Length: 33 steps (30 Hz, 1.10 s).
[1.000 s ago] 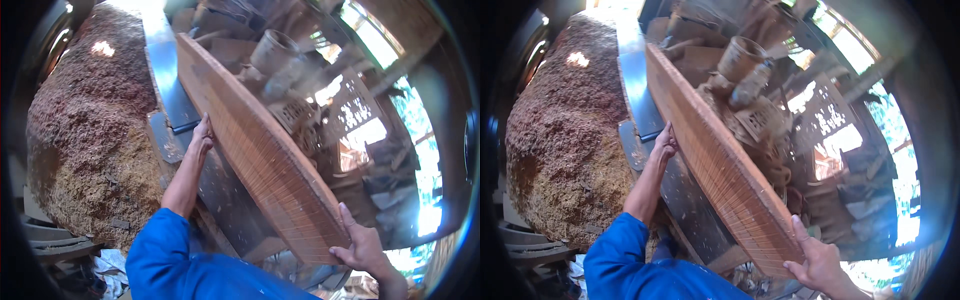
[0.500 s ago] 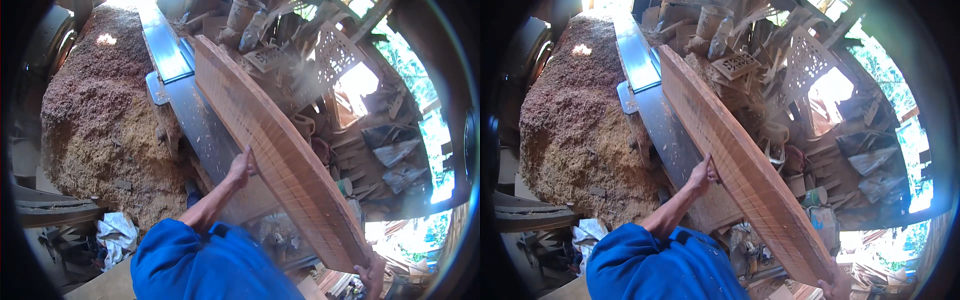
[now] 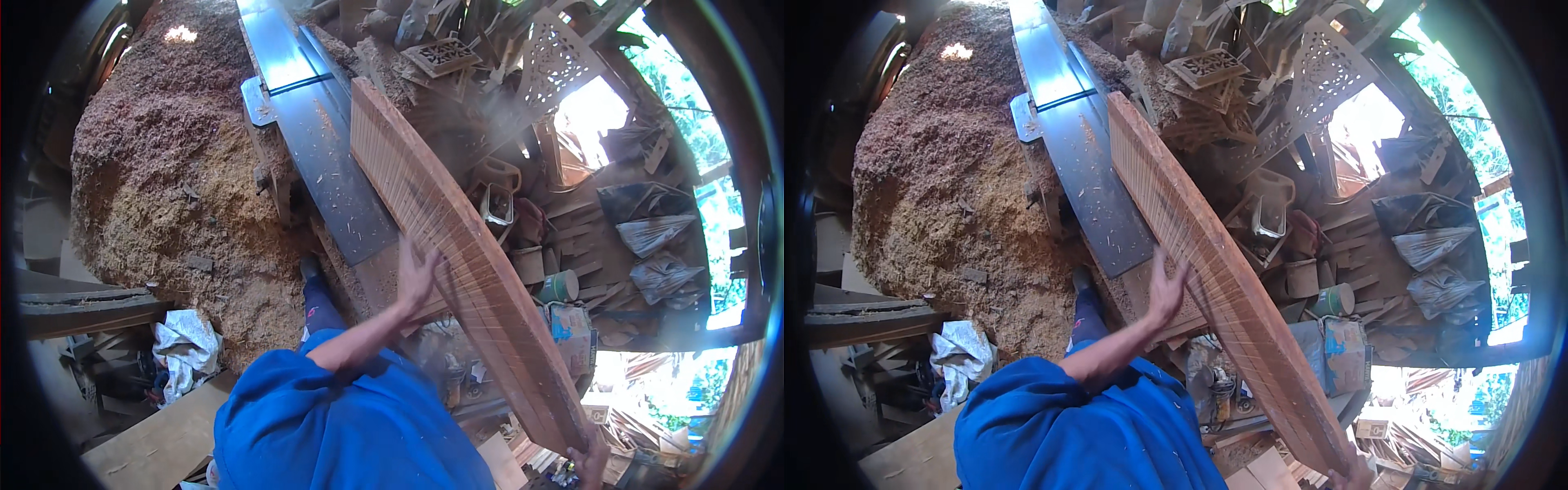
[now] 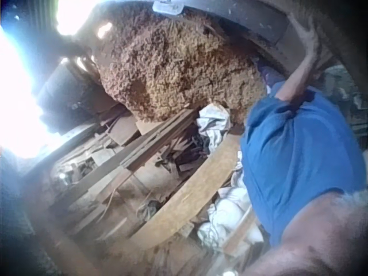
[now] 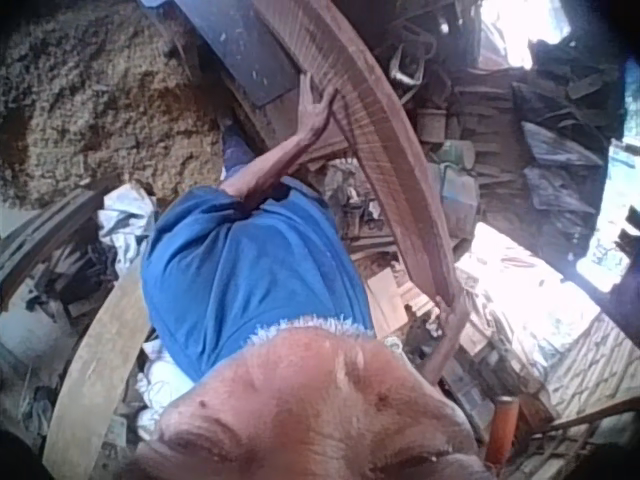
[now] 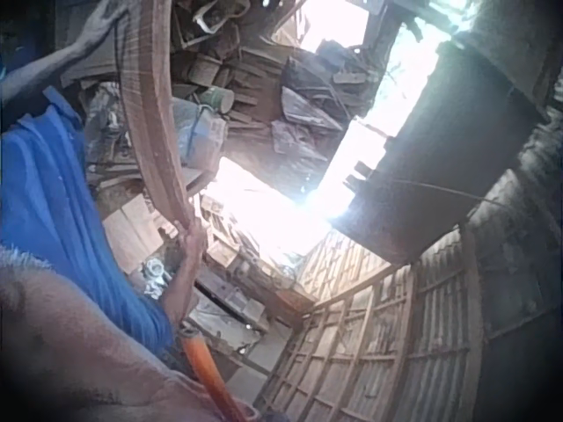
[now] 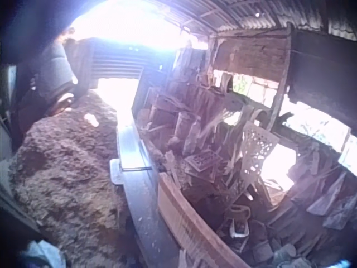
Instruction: The person passes a wooden plank over a jointer machine to flatten its edge and face, then places the processed wood onto a stack on the floor and picks up another plank to repeat the task.
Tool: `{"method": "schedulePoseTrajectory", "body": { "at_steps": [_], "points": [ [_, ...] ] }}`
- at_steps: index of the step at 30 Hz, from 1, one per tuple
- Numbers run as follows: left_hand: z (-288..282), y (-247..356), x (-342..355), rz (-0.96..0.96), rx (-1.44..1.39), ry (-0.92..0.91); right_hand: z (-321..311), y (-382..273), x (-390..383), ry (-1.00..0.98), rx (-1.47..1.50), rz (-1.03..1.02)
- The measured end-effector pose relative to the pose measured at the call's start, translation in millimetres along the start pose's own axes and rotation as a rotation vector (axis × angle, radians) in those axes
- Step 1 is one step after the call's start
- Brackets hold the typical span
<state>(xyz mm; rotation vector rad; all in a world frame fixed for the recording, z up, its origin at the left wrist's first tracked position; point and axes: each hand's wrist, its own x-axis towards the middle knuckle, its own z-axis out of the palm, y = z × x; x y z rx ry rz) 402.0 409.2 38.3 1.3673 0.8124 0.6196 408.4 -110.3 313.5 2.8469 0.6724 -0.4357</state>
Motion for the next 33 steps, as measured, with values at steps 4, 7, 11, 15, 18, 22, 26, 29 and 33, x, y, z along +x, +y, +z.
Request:
{"method": "schedulePoseTrajectory", "body": {
  "at_steps": [4, 7, 11, 15, 18, 22, 26, 29, 33],
  "points": [
    [-0.9, -68.1, 103.8, 0.272, 0.081, 0.167, 62.0, -6.9, 36.7, 0.089, 0.225, -0.118],
    [0.9, -84.4, 137.7, 0.395, 0.190, 0.314, 97.2, -19.7, 69.5, 0.093, 0.257, -0.132],
    [-14.6, -89.5, 182.8, 0.414, 0.135, 0.320, 131.4, -36.9, 101.4, 0.138, 0.202, -0.248],
    [-35.9, -89.6, 227.9, 0.398, 0.104, 0.377, 108.1, -76.4, 139.8, 0.138, 0.251, -0.333],
    [-30.5, -80.8, 244.9, 0.386, 0.083, 0.397, 71.7, -120.9, 166.2, 0.114, 0.291, -0.398],
    [-54.4, -93.7, 250.8, 0.331, 0.104, 0.473, -7.1, -310.2, 261.3, 0.274, 0.175, -0.737],
    [-44.8, -93.2, 250.3, 0.386, 0.051, 0.470, -22.8, -435.3, 356.9, 0.215, 0.151, -0.739],
    [-58.3, -93.4, 260.2, 0.393, 0.067, 0.518, -21.0, -461.9, 373.4, 0.186, 0.061, -0.669],
    [-61.9, -90.9, 274.3, 0.384, 0.023, 0.506, -26.9, -480.2, 386.0, 0.164, 0.060, -0.648]
  ]
}}
